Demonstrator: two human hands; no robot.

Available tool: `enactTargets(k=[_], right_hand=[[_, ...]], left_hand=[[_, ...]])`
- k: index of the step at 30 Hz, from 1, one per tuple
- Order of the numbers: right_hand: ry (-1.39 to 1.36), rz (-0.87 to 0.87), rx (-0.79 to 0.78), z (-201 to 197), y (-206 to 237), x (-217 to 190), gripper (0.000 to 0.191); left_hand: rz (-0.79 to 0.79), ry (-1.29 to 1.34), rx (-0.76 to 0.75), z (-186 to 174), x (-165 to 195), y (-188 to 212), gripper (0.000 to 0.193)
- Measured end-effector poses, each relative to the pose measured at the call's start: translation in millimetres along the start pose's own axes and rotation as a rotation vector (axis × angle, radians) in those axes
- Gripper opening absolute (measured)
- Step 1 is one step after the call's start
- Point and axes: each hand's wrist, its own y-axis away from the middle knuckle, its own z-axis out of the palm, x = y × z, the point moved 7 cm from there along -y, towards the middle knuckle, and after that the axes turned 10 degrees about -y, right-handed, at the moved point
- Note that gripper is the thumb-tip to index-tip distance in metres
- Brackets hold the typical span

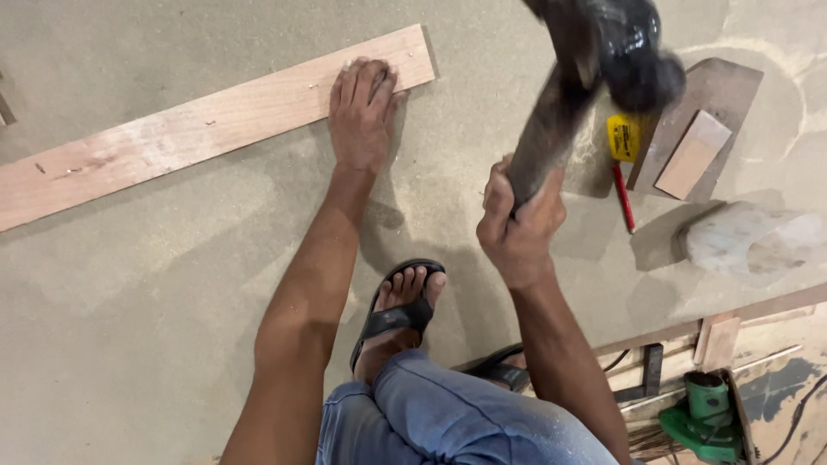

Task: The person hammers nails into wooden planks, applies glue to the edges, and joins the planks together. They then mark the wood with a pencil and gather nails from a container.

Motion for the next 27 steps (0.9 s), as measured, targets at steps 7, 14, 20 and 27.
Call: enactTargets(k=[7,14,20,27], right_hand=[[0.293,0.367,-0.342,50.8,-21.6,63.4,0.027],[0.157,0.044,-0.096,36.0,-5.3,28.2,0.025],[0.222,0.319,-0.261,56.8,-20.9,68.1,0.025],[0.251,-0.022,-0.072,46.4,5.5,32.2,0.026]], left_hand=[[0.028,-0.017,0.076,-10.4,2.1,-5.0,0.030],[0.007,0.014,0.046,-6.9,2.4,-2.7,0.031],[0.046,-0.032,0.068,-3.0,1.6,0.3,0.033],[0.035,0.017,0.067,0.8,0.0,2.7,0.031]])
